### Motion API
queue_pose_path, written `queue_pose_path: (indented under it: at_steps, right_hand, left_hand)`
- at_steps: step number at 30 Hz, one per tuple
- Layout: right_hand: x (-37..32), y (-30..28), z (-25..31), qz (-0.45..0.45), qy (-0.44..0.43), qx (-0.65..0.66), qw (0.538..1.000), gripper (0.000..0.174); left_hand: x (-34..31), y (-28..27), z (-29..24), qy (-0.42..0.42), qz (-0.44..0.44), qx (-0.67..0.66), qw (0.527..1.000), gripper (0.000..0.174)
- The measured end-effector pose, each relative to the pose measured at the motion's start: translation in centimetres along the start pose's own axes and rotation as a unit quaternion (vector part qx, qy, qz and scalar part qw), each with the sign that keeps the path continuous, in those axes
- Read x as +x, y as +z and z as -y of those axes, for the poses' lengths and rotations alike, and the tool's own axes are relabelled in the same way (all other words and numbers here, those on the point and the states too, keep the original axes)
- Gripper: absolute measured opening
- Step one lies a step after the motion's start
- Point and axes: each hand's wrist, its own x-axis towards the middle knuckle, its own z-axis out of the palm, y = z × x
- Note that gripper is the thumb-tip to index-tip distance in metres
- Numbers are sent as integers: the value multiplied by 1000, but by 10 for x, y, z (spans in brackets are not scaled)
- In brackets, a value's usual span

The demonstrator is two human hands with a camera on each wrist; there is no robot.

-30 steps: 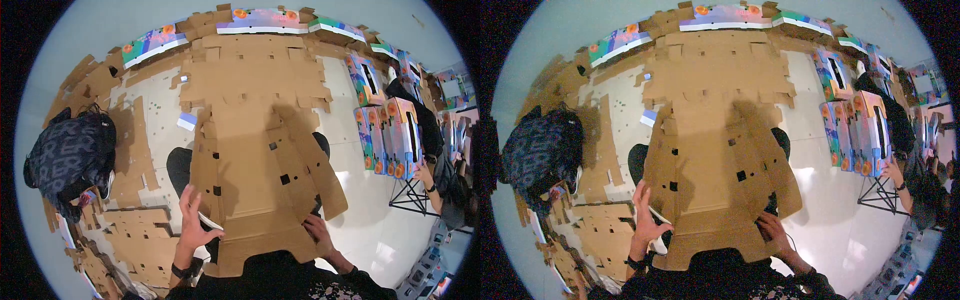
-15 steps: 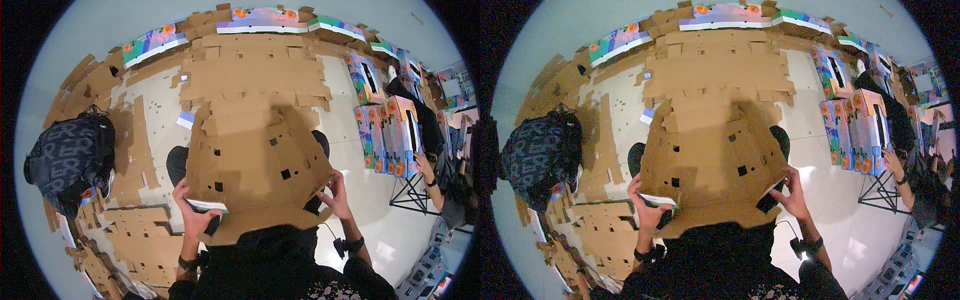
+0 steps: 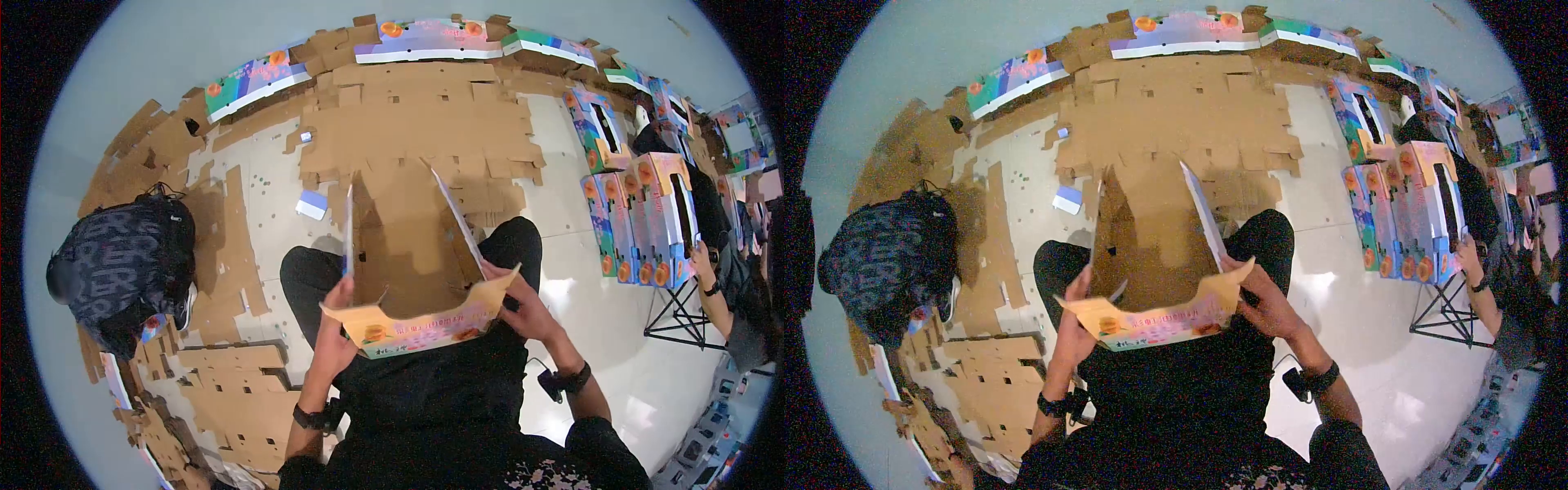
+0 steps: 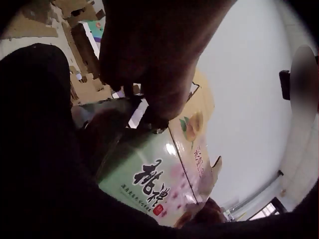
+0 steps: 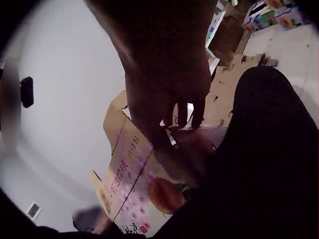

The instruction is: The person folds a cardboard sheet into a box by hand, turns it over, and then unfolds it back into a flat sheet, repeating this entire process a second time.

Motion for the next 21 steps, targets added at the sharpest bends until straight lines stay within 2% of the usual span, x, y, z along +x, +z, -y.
queue_pose_path:
  at_steps: [4,5,8,9,12,13,16,21]
  right_hand:
    - [8,-33,46,111,-6,-101,989,64]
    - [7,-37,53,122,-23,-109,986,64]
    - [4,-40,57,169,-73,-122,975,63]
    - [5,-38,55,160,-77,-114,977,63]
    - [16,-32,44,200,-74,-103,971,69]
    - [20,-27,38,211,-70,-81,971,68]
    - [27,-26,30,251,-115,-72,958,68]
    - [18,-34,37,284,-119,-58,950,75]
  left_hand:
    - [-9,-12,-25,-3,129,12,992,75]
    - [-5,-20,-45,68,144,94,983,67]
    - [-5,-22,-57,96,182,93,974,64]
    - [0,-22,-60,90,179,72,977,58]
    - [17,-16,-30,192,273,169,927,47]
    - [25,-10,-38,177,280,165,929,38]
    - [27,-9,-35,192,276,170,926,41]
    - [8,-26,-40,93,287,100,948,49]
